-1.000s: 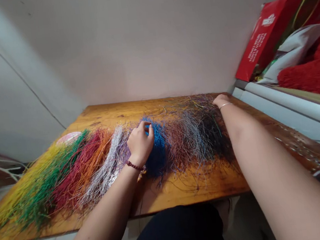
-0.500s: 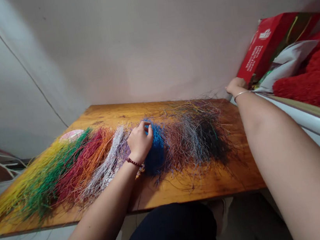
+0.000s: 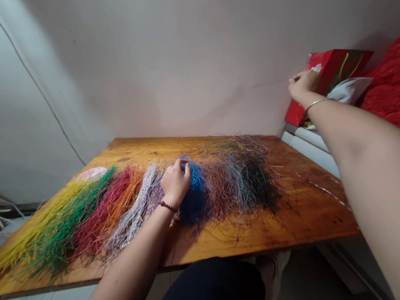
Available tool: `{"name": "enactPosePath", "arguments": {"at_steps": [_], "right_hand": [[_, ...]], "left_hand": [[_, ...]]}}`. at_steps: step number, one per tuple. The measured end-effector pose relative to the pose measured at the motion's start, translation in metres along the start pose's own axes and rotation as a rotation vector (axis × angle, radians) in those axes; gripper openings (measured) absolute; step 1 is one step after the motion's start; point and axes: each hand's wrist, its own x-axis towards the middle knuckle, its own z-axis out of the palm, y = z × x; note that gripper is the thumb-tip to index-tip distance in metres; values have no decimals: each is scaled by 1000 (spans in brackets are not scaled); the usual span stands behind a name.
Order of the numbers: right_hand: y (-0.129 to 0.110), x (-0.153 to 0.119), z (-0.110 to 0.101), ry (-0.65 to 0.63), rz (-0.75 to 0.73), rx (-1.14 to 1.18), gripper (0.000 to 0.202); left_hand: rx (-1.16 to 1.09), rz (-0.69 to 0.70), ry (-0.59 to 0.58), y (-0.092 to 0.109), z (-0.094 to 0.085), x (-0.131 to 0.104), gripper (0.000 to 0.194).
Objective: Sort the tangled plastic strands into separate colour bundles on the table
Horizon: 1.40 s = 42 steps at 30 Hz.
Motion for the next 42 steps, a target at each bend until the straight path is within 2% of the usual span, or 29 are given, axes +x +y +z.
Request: {"name": "enactPosePath", "arguments": {"at_steps": [3, 6, 8, 10, 11, 13, 16, 18, 20, 22, 25, 27, 30, 35, 42], "right_hand": [[-15, 9, -2, 19, 78, 26, 40], [-46, 3, -8, 28, -19, 128, 41], [-75, -12, -15, 33, -126, 222, 35], [-108, -37, -23, 39, -235, 363, 25], [-125, -53, -28, 69, -254, 458, 21], [-157, -92, -33, 28, -260, 675, 22], [-192, -158, -29, -87, -207, 988, 27], [-204, -201, -15, -170, -89, 1154, 27], [-207, -238, 5, -256, 98, 1300, 29], [-205, -265, 26, -332, 278, 1414, 30], [-196, -287, 50, -399, 392, 1508, 29], [-189, -292, 58, -433, 393, 1533, 29], [-179, -291, 61, -456, 431, 1547, 30], [-170, -286, 61, -445, 503, 1581, 33], [-166, -283, 60, -457, 487, 1569, 31]], "left_hand": [[-29, 7, 16, 0, -3, 0, 31], [-88, 30, 24, 0, -4, 0, 32], [-180, 58, 7, -1, -3, 1, 34], [-354, 112, -45, 0, -1, 2, 35], [-473, 149, -88, 1, 0, 3, 36], [-735, 229, -195, 5, 3, 4, 38], [-1003, 293, -304, 13, 5, 3, 42], [-1035, 296, -273, 16, 4, 1, 43], [-953, 291, -186, 17, 1, -2, 41], [-781, 286, -96, 15, -2, -4, 41], [-525, 260, -17, 12, -3, -5, 37], [-427, 224, 8, 11, -2, -6, 32], [-317, 180, 18, 13, -1, -7, 36], [-135, 205, 43, 14, -2, -8, 29], [-66, 184, 144, 11, -1, -4, 31]]}}
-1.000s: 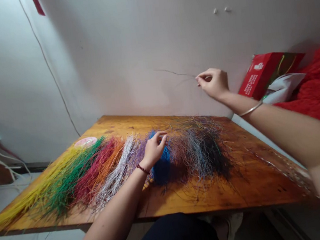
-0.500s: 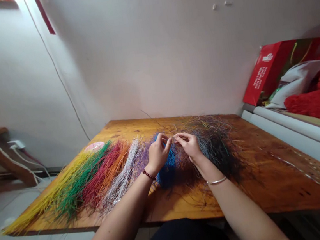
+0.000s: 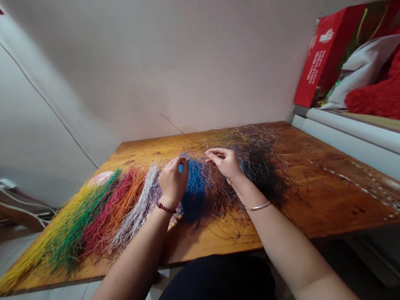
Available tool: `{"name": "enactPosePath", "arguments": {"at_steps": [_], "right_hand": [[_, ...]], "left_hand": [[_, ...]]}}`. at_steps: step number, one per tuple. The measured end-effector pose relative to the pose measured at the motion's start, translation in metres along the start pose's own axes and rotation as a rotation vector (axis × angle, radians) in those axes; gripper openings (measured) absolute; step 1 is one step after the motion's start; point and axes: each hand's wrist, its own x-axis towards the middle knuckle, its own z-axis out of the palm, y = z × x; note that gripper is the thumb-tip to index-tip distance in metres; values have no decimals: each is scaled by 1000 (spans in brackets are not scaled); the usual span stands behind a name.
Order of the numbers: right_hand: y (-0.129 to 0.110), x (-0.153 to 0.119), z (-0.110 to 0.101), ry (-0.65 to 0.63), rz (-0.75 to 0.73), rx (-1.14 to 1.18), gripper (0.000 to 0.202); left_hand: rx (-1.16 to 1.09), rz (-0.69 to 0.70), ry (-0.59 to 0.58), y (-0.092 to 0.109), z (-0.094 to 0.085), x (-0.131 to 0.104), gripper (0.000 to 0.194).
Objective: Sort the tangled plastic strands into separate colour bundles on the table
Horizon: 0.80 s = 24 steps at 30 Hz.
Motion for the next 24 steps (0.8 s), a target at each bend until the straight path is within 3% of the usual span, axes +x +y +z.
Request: {"name": "enactPosePath", "arguments": {"at_steps": [6, 11, 18, 20, 24], "right_hand": [[-1, 0, 1, -8, 23, -12, 35], [-9, 2, -5, 32, 25, 10, 35], [-29, 9, -28, 131, -37, 21, 33], [-36, 12, -38, 158, -60, 44, 31], [-50, 14, -59, 189, -102, 93, 26]], "left_hand": [[-32, -52, 92, -2, -1, 3, 30], [-212, -128, 213, -3, -3, 6, 32], [-625, -244, 584, 1, -13, 14, 27], [-656, -249, 570, 2, -13, 14, 26], [-686, -270, 370, 4, -1, 9, 27]]}}
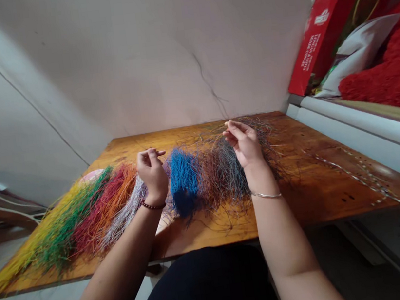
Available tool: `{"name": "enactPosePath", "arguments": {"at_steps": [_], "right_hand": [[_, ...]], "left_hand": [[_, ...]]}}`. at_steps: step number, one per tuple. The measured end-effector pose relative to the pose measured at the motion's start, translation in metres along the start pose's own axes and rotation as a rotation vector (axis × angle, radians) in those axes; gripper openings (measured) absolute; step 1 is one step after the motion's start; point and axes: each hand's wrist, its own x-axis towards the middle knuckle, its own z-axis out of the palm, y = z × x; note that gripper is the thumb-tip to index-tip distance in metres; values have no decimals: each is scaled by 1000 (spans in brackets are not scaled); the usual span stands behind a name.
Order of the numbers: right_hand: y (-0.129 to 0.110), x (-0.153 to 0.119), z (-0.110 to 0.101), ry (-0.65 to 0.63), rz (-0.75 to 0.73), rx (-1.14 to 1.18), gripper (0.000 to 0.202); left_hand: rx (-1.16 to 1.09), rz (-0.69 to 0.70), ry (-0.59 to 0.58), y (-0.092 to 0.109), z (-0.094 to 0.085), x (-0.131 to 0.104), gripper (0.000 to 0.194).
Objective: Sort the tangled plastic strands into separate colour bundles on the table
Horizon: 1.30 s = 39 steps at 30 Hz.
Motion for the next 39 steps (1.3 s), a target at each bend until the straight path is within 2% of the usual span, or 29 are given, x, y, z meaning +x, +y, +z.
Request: {"name": "enactPosePath", "arguments": {"at_steps": [3, 6, 8, 10, 14, 18, 22, 31, 33, 36, 39], "right_hand": [[-11, 0, -12, -16, -10, -17, 26], [-19, -4, -22, -114, -29, -104, 32], [-20, -8, -26, -181, -60, -187, 40], [-18, -12, -27, -217, -87, -222, 47], [-15, -17, -24, -285, -94, -161, 52], [-15, -19, -21, -348, -78, -131, 53], [-15, -20, -22, -332, -84, -143, 55], [-10, -16, -23, -300, -81, -179, 57], [-9, -16, -22, -307, -77, -198, 57], [-9, -16, -20, -327, -89, -174, 55], [-10, -17, -18, -342, -62, -136, 53]], "left_hand": [[-4, -65, -149, -8, 7, -7, 28], [-30, -121, -321, -9, 13, -14, 28], [-77, -158, -492, -5, 16, -19, 29], [-134, -199, -721, 3, 16, -25, 29], [-142, -222, -1154, 16, 14, -35, 34], [-66, -126, -1362, 19, 11, -43, 42], [-8, -113, -1382, 13, 14, -52, 43], [35, -205, -1185, 2, 24, -77, 38], [6, -210, -1159, 1, 24, -80, 41], [-49, -219, -1154, 2, 23, -81, 56], [-45, -229, -1155, 3, 21, -79, 48]]}}
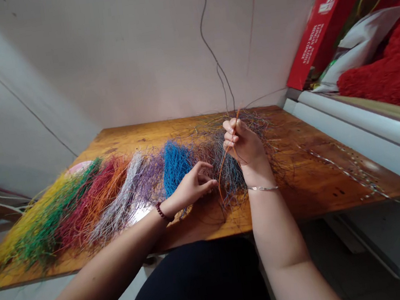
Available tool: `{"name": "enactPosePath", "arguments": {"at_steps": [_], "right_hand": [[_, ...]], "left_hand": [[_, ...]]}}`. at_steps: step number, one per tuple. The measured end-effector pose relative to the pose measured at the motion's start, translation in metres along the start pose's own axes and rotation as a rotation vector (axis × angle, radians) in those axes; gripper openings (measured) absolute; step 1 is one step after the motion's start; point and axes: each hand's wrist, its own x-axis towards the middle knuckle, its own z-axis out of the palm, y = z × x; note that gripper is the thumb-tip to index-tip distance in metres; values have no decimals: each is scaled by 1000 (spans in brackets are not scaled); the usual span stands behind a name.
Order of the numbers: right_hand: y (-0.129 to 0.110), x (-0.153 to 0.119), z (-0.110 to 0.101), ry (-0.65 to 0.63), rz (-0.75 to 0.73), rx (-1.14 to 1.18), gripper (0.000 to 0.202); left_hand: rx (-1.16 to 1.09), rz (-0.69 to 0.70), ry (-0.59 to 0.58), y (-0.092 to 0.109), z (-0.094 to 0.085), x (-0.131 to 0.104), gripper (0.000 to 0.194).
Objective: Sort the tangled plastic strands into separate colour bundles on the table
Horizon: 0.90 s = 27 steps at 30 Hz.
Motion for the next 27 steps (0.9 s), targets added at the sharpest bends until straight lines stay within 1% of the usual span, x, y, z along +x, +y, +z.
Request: {"name": "enactPosePath", "arguments": {"at_steps": [2, 4, 9, 12, 17, 19, 21, 22, 26, 27], "right_hand": [[-2, 0, 2, -18, 23, 50, 51], [-4, 0, 4, -45, 40, 139, 47], [-7, 1, 9, -155, 83, 458, 36], [-6, 1, 10, -202, 95, 543, 30], [-6, 1, 11, -189, 126, 575, 28], [-6, 1, 12, -180, 130, 552, 30], [-5, 1, 12, -170, 132, 511, 32], [-5, 1, 12, -166, 130, 491, 33], [-4, 1, 11, -170, 105, 416, 36], [-4, 1, 11, -168, 107, 398, 37]], "left_hand": [[42, 22, 13, 2, -1, 0, 33], [101, 61, 14, 5, -3, -1, 29], [168, 105, -33, 11, -5, -1, 43], [191, 136, -38, 10, -6, -1, 49], [293, 125, -73, 8, -4, -3, 60], [317, 118, -108, 11, -5, -4, 60], [334, 108, -117, 16, -9, -5, 57], [338, 105, -99, 18, -12, -5, 55], [303, 101, 34, 26, -27, -4, 45], [290, 96, 50, 27, -30, -5, 42]]}}
